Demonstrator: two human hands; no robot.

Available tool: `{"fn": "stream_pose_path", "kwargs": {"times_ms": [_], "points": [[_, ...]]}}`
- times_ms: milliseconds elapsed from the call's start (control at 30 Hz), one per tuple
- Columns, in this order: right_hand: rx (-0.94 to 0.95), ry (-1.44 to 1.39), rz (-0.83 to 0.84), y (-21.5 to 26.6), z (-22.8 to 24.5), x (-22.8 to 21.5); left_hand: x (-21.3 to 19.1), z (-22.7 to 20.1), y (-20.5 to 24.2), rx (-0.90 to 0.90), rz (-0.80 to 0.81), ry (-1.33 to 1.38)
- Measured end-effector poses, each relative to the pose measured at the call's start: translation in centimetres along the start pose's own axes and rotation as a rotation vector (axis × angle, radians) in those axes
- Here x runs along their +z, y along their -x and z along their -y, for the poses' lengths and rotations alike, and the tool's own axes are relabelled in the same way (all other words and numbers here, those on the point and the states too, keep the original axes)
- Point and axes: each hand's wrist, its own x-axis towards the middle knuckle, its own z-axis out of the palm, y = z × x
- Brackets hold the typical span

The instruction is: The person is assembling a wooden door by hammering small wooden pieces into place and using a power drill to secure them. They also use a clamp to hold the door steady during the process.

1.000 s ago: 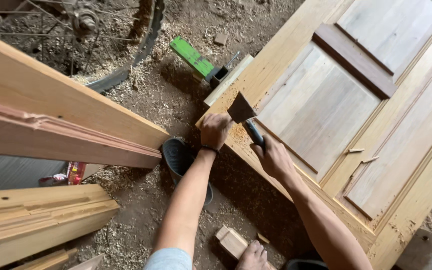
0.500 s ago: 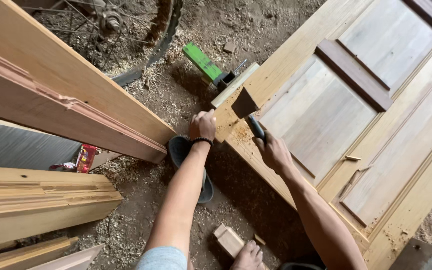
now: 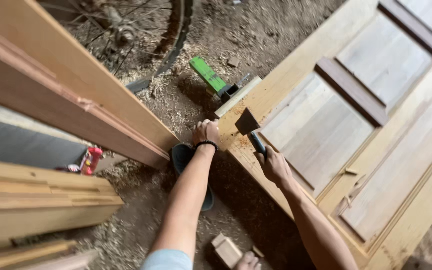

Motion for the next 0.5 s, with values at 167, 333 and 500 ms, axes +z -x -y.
{"fn": "stream_pose_path", "kwargs": {"times_ms": [167,333,500], "points": [[-0.051,-0.071,-0.233,4.4,1.1,-5.9,0.3,0.2,-1.2,0.039,-0.033,-0.014],[-0.099,-0.026,-0.312,2.3,-1.9,-1.9,0.9,-0.1,-2.1,0.078,-0.017,-0.108],[0.073,-0.164,0.005,0.5,0.4,4.5,0.2,-0.2,-1.2,0.048,-0.052,-0.108]]}}
